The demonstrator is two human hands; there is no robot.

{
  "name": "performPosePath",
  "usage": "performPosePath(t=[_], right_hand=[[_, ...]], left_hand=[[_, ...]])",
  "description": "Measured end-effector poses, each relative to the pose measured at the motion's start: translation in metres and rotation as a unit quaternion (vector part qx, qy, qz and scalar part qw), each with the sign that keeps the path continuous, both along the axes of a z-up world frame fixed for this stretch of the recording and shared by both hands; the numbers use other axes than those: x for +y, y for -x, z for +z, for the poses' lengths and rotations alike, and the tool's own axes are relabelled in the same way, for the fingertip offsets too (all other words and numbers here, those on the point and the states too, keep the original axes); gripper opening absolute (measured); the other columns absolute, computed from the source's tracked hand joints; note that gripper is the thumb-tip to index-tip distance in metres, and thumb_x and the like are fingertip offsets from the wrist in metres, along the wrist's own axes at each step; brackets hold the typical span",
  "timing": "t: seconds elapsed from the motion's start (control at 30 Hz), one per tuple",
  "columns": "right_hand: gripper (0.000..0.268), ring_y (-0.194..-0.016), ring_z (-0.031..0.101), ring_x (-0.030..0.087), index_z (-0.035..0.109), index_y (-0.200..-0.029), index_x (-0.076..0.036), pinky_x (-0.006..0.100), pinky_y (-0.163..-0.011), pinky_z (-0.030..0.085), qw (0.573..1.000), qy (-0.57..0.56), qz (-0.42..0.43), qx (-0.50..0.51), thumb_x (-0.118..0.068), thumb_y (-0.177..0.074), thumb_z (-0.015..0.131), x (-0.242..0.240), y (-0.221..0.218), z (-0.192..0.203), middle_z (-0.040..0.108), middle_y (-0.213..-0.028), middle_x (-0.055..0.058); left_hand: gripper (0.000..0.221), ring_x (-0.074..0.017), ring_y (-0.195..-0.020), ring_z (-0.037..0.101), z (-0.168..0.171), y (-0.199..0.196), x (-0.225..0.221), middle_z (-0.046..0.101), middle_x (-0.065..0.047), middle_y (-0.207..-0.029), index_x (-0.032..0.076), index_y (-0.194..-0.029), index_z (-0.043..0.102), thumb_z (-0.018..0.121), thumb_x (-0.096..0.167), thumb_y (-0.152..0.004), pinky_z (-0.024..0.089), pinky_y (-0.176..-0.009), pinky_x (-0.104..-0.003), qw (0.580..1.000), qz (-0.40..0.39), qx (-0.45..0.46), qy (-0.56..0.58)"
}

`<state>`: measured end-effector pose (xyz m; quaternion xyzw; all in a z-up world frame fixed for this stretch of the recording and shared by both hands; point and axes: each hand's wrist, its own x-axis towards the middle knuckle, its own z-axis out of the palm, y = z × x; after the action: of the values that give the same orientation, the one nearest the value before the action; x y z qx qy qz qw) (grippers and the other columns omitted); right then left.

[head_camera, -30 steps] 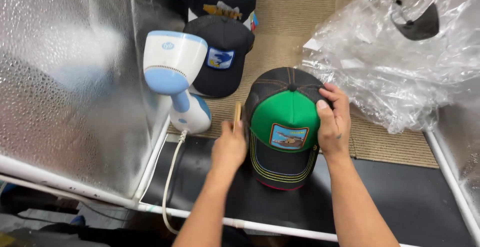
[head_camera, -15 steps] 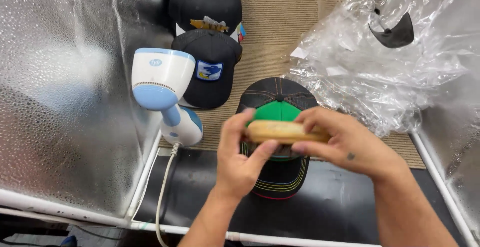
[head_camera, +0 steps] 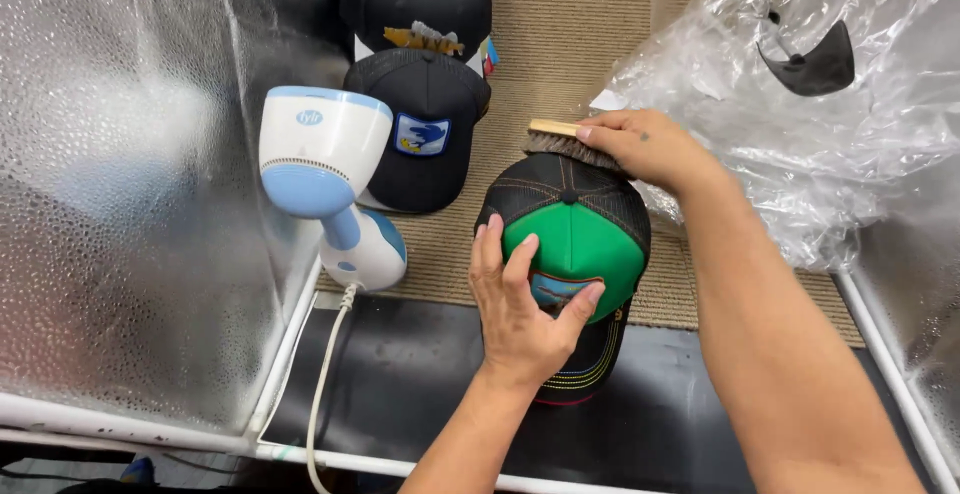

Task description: Steaming and brushing a trucker hat to shape it, followed by handling plastic packaging.

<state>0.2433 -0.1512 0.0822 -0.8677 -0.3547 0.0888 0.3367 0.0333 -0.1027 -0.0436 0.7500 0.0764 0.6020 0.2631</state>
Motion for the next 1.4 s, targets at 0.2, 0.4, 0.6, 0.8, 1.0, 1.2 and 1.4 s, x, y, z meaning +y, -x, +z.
performPosePath(t=[0.2, 0.4, 0.6, 0.8, 1.0, 1.2, 1.4], right_hand=[[0.038, -0.104, 0.062, 0.055, 0.079, -0.115, -0.01, 0.061, -0.093, 0.048, 0.958, -0.073, 0.219, -0.172, -0.036, -0.096, 0.059, -0.003, 0.077, 0.048, 0.072, -0.101, 0.031], [0.049, -0.111, 0.065, 0.047, 0.076, -0.113, -0.002, 0.057, -0.099, 0.048, 0.978, 0.067, 0.093, -0.172, -0.044, -0.1, 0.054, 0.014, -0.096, -0.078, 0.074, -0.109, 0.025], [0.044, -0.125, 0.061, 0.026, 0.07, -0.132, -0.023, 0.045, -0.107, 0.044, 0.989, -0.087, -0.015, -0.122, -0.048, -0.106, 0.046, -0.038, -0.03, -0.04, 0.072, -0.125, 0.002], [0.047, -0.123, 0.06, 0.035, 0.057, -0.15, -0.029, 0.044, -0.102, 0.048, 0.971, -0.135, -0.084, -0.178, -0.039, -0.105, 0.046, -0.094, 0.118, -0.055, 0.061, -0.124, 0.013], [0.056, -0.14, 0.047, 0.039, 0.049, -0.154, -0.011, 0.052, -0.119, 0.032, 0.965, -0.146, -0.195, 0.094, -0.04, -0.106, 0.042, -0.135, 0.101, -0.136, 0.055, -0.147, 0.025], [0.048, -0.118, 0.056, 0.038, 0.052, -0.153, -0.009, 0.045, -0.105, 0.042, 0.946, -0.251, -0.108, -0.175, -0.028, -0.109, 0.05, -0.125, 0.111, -0.123, 0.054, -0.121, 0.02], [0.047, -0.111, 0.054, 0.03, 0.042, -0.142, 0.002, 0.041, -0.101, 0.042, 0.921, -0.29, -0.196, -0.171, -0.024, -0.104, 0.052, -0.137, 0.179, -0.14, 0.049, -0.13, 0.02]], left_hand=[[0.078, -0.0539, -0.147, 0.029, 0.001, 0.003, -0.002, 0.031, -0.031, -0.159, 0.008, -0.14, 0.046, 0.083, 0.048, -0.084, 0.026, -0.116, -0.064, 1.0, -0.007, 0.014, 0.008], [0.079, -0.0544, -0.142, 0.035, 0.003, 0.003, -0.002, 0.033, -0.031, -0.157, 0.008, -0.139, 0.048, 0.086, 0.047, -0.082, 0.028, -0.114, -0.068, 1.0, -0.008, 0.007, 0.01], [0.036, -0.034, -0.109, 0.052, 0.016, 0.005, 0.036, 0.058, -0.009, -0.116, 0.015, -0.109, 0.067, 0.077, 0.043, -0.089, 0.036, -0.103, -0.05, 0.998, 0.044, 0.023, -0.038], [0.026, -0.0342, -0.139, 0.051, 0.047, -0.076, 0.114, 0.06, -0.009, -0.142, 0.029, -0.119, 0.076, 0.067, 0.042, -0.097, 0.039, -0.117, -0.046, 0.946, -0.18, 0.211, 0.167], [0.023, -0.0181, -0.118, 0.07, 0.039, -0.086, 0.111, 0.078, 0.004, -0.114, 0.038, -0.109, 0.081, 0.068, 0.035, -0.092, 0.052, -0.099, -0.031, 0.88, -0.209, 0.288, 0.314], [0.024, -0.0202, -0.118, 0.069, 0.045, -0.079, 0.107, 0.078, 0.002, -0.115, 0.035, -0.11, 0.081, 0.067, 0.034, -0.091, 0.051, -0.098, -0.033, 0.869, -0.199, 0.297, 0.343], [0.035, -0.0144, -0.126, 0.065, 0.057, -0.072, 0.112, 0.075, -0.004, -0.131, 0.017, -0.119, 0.079, 0.058, 0.023, -0.091, 0.046, -0.105, -0.027, 0.839, -0.27, 0.299, 0.367]])
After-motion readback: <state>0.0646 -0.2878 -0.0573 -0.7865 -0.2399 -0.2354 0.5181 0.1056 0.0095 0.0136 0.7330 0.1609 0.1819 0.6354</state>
